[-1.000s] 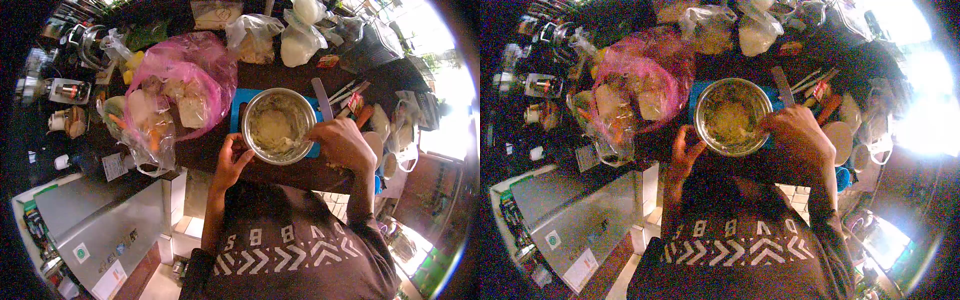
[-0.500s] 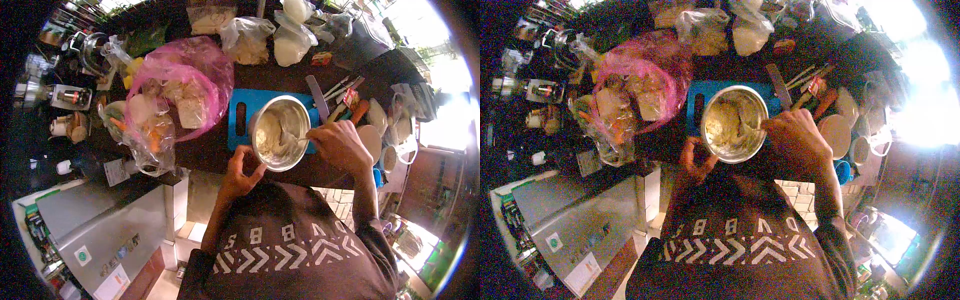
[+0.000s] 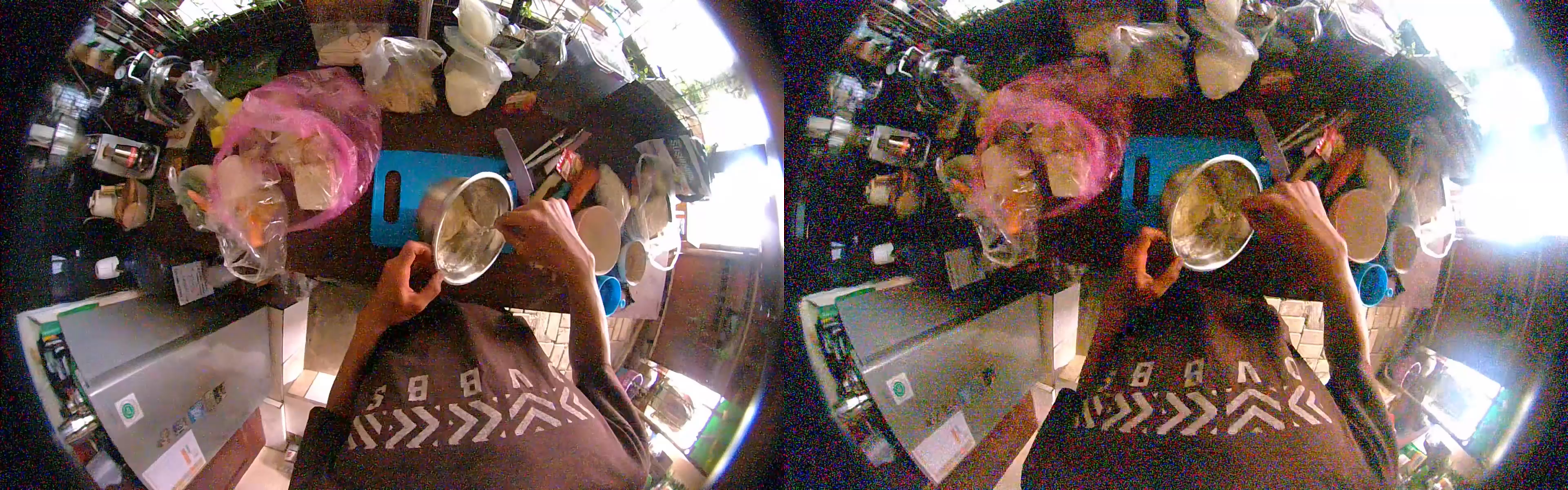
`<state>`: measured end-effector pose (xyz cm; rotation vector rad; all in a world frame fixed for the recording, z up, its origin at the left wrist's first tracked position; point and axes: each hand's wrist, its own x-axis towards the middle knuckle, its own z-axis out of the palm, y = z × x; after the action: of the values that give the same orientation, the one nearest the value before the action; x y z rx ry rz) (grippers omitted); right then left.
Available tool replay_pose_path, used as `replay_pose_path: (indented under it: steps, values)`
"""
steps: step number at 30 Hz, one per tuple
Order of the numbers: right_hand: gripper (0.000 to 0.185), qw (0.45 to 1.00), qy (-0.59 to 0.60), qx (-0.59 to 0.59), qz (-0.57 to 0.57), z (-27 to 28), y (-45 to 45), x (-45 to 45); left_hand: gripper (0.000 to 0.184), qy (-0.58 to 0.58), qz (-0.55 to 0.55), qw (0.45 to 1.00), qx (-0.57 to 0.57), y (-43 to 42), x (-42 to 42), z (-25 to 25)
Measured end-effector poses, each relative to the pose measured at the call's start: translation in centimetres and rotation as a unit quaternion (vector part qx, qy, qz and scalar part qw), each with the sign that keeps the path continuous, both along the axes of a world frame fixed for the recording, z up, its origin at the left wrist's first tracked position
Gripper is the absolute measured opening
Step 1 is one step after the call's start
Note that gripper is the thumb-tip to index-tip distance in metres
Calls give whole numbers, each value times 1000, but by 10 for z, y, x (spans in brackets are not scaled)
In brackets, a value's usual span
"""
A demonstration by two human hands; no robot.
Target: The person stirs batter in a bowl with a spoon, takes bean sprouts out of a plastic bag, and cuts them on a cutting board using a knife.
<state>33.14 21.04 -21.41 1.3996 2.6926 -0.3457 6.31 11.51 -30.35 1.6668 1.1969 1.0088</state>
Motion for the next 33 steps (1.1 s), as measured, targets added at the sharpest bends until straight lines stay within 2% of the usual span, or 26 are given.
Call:
replay_pose_path:
  steps: [2, 3, 5, 6, 9, 12, 13, 15, 16, 19, 21, 23, 24, 28, 30, 33]
  values:
    - [11, 993, 118, 20, -7, -10, -5, 5, 34, -42, 19, 998, -43, 0, 1, -7]
    - [12, 993, 114, 6, 16, -7, -9, 2, 34, -43, 18, 998, -39, 1, 1, -7]
    - [11, 971, 233, -20, 40, -30, -21, -1, 34, -47, 29, 998, -38, 0, 2, -4]
    - [10, 976, 207, -67, 28, -27, -28, -8, 34, -48, 28, 998, -35, -1, 4, -6]
    - [13, 984, 179, -10, 18, -22, -29, -8, 35, -56, 65, 996, 35, 1, 5, -8]
    - [12, 983, 182, 25, -29, -20, -19, -2, 34, -80, 76, 988, -111, 2, -1, 4]
    - [12, 982, 184, 26, -29, -24, -17, -2, 34, -78, 76, 988, -110, 4, -1, 3]
    - [11, 960, 281, 6, -15, -26, -13, -9, 36, -153, 64, 981, -95, 11, 0, -2]
    - [12, 969, 245, -7, 18, -21, -15, -12, 36, -150, 61, 982, -92, 13, -1, -2]
    - [17, 961, 273, 9, 51, -27, -17, -27, 38, -107, 61, 991, -58, 16, -3, -4]
    - [21, 971, 232, 20, 63, -42, -10, -24, 38, -83, 68, 994, -29, 13, -3, -7]
    - [23, 971, 208, 111, 35, -49, -3, -23, 37, -79, 77, 994, -27, 9, 0, -4]
    - [24, 966, 230, 118, 25, -50, 1, -20, 36, -78, 83, 993, -26, 8, 0, -4]
    - [18, 982, 141, 110, -59, -49, 2, -9, 32, -69, 100, 992, -28, 9, 0, -5]
    - [18, 985, 124, 95, -69, -43, -2, -4, 31, -112, 84, 990, -34, 10, 2, 0]
    - [22, 987, 112, 57, -97, -37, -12, 0, 30, -90, 62, 994, -29, 11, 3, 1]
